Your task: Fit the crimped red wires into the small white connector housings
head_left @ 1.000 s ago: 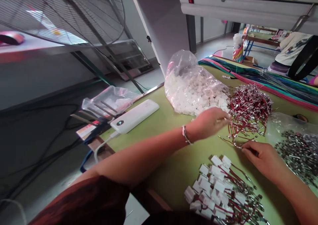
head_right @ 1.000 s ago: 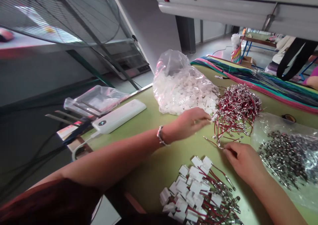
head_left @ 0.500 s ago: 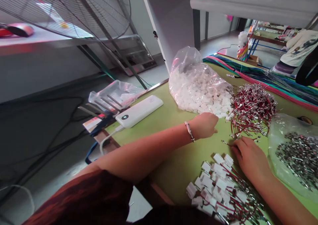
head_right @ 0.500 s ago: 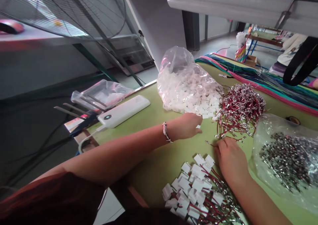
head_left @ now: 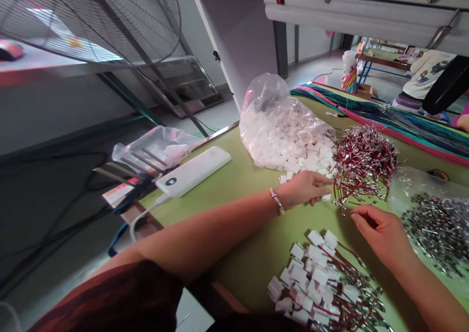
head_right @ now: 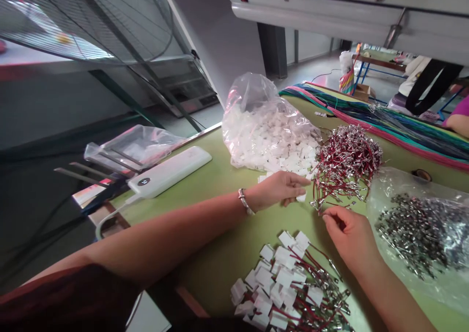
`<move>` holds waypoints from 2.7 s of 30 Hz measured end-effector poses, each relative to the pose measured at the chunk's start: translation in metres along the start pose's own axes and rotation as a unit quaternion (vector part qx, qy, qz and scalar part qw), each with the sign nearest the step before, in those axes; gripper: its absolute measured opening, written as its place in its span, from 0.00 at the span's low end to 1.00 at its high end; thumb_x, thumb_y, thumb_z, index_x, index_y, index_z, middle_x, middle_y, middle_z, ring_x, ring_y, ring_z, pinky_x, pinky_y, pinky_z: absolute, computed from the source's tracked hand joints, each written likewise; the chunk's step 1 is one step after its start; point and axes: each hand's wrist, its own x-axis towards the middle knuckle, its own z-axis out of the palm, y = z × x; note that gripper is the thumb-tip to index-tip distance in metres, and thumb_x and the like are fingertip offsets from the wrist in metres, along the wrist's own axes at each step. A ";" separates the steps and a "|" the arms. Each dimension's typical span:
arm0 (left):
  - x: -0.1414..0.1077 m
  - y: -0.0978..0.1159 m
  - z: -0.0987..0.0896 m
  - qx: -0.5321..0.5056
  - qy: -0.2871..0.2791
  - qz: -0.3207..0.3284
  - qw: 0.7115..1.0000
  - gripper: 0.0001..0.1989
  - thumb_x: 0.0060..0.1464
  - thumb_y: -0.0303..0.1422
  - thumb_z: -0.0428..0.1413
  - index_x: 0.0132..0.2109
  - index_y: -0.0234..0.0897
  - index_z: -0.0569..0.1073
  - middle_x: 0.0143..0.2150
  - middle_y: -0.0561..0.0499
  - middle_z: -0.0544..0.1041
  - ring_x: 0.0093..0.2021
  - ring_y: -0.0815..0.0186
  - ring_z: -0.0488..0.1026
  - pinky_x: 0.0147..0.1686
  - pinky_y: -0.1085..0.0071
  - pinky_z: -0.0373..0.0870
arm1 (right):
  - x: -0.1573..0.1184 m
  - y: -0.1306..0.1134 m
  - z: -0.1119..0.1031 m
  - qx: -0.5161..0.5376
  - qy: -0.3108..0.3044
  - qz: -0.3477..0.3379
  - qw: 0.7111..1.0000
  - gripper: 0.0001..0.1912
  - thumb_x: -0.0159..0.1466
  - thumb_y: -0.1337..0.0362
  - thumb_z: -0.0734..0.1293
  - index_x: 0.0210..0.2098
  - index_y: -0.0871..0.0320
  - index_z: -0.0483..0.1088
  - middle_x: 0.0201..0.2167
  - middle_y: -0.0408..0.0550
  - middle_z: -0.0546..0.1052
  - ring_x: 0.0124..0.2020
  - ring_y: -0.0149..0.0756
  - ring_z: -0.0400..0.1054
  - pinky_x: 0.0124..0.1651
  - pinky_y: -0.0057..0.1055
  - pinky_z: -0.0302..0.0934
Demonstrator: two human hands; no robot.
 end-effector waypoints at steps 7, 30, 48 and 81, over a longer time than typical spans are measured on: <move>-0.004 0.001 0.018 -0.227 -0.033 -0.067 0.971 0.11 0.52 0.30 0.61 0.25 0.30 0.72 0.17 0.56 0.67 0.17 0.78 0.60 0.19 0.77 0.55 | -0.003 -0.002 0.003 -0.040 0.032 -0.086 0.995 0.10 0.61 0.60 0.64 0.31 0.53 0.76 0.28 0.44 0.79 0.28 0.33 0.71 0.31 0.30 0.64; -0.009 -0.007 0.020 -0.119 -0.180 -0.001 0.976 0.14 0.46 0.40 0.64 0.35 0.34 0.75 0.20 0.58 0.70 0.16 0.77 0.63 0.16 0.77 0.57 | -0.008 0.009 0.011 -0.260 0.012 -0.227 0.938 0.13 0.67 0.64 0.56 0.30 0.56 0.67 0.19 0.42 0.73 0.20 0.32 0.65 0.25 0.29 0.49; -0.012 -0.010 0.025 0.215 -0.185 0.243 0.928 0.11 0.52 0.32 0.57 0.23 0.36 0.74 0.23 0.52 0.71 0.28 0.70 0.68 0.28 0.75 0.64 | 0.025 0.042 -0.041 -0.330 -0.060 -0.094 0.937 0.08 0.65 0.63 0.61 0.39 0.53 0.72 0.36 0.45 0.74 0.32 0.35 0.68 0.31 0.30 0.56; -0.014 0.011 0.032 -0.153 -0.072 0.102 0.980 0.13 0.56 0.40 0.55 0.41 0.35 0.77 0.31 0.49 0.77 0.24 0.73 0.68 0.23 0.77 0.62 | 0.008 -0.002 -0.042 0.020 -0.029 0.039 0.999 0.13 0.63 0.54 0.60 0.30 0.55 0.69 0.22 0.41 0.75 0.18 0.28 0.60 0.20 0.26 0.51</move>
